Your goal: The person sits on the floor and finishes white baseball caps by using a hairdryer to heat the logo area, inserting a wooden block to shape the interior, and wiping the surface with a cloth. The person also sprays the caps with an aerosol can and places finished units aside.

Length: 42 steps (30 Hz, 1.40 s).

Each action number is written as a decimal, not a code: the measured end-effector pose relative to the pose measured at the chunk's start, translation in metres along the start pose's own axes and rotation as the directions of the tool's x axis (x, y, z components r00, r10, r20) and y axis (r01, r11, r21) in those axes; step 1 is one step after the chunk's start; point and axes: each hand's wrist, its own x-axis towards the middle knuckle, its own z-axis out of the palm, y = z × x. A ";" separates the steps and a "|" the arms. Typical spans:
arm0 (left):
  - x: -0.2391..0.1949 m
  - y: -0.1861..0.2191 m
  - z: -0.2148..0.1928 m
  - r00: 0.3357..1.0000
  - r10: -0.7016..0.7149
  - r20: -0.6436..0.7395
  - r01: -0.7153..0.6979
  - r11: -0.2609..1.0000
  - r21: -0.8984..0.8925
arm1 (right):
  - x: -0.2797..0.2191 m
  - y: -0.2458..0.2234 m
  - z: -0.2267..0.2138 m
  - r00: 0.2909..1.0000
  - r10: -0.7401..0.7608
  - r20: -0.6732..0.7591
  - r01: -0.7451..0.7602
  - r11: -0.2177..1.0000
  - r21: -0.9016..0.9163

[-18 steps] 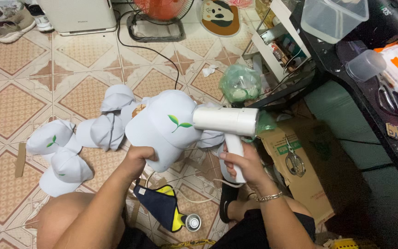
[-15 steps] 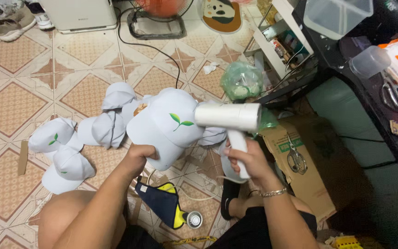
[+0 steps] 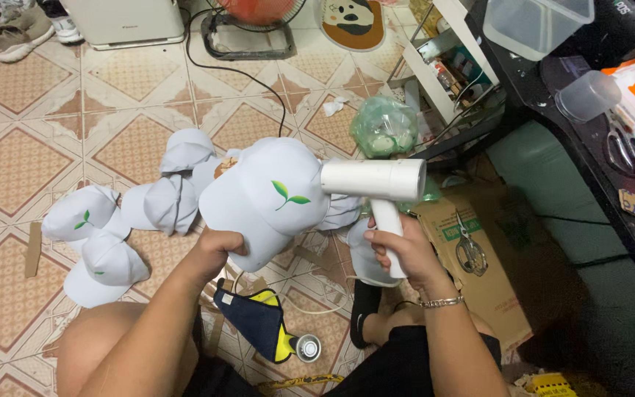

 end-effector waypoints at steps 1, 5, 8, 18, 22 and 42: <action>0.001 -0.002 0.000 1.000 -0.011 -0.005 0.011 1.000 -0.023 | -0.001 0.001 0.000 1.000 -0.018 0.020 0.018 1.000 -0.022; 0.004 -0.006 -0.006 1.000 -0.004 -0.012 0.003 0.999 -0.044 | -0.007 0.007 0.003 0.993 -0.038 0.116 0.041 0.999 -0.025; 0.002 -0.007 -0.010 1.000 0.013 0.003 -0.013 1.000 -0.007 | -0.003 0.002 -0.001 0.990 -0.042 0.133 0.042 0.999 0.004; 0.002 -0.003 -0.005 1.000 -0.016 -0.022 0.015 0.999 -0.038 | -0.007 0.000 0.006 0.980 -0.042 0.195 0.041 0.999 0.011; -0.002 0.000 -0.009 1.000 -0.020 -0.005 0.021 0.998 0.056 | -0.005 0.001 0.005 0.995 -0.014 0.103 0.012 1.000 0.019; -0.015 0.080 0.053 0.956 0.150 0.251 -0.279 0.722 0.633 | 0.002 0.008 0.015 0.996 -0.066 0.058 0.080 0.950 -0.303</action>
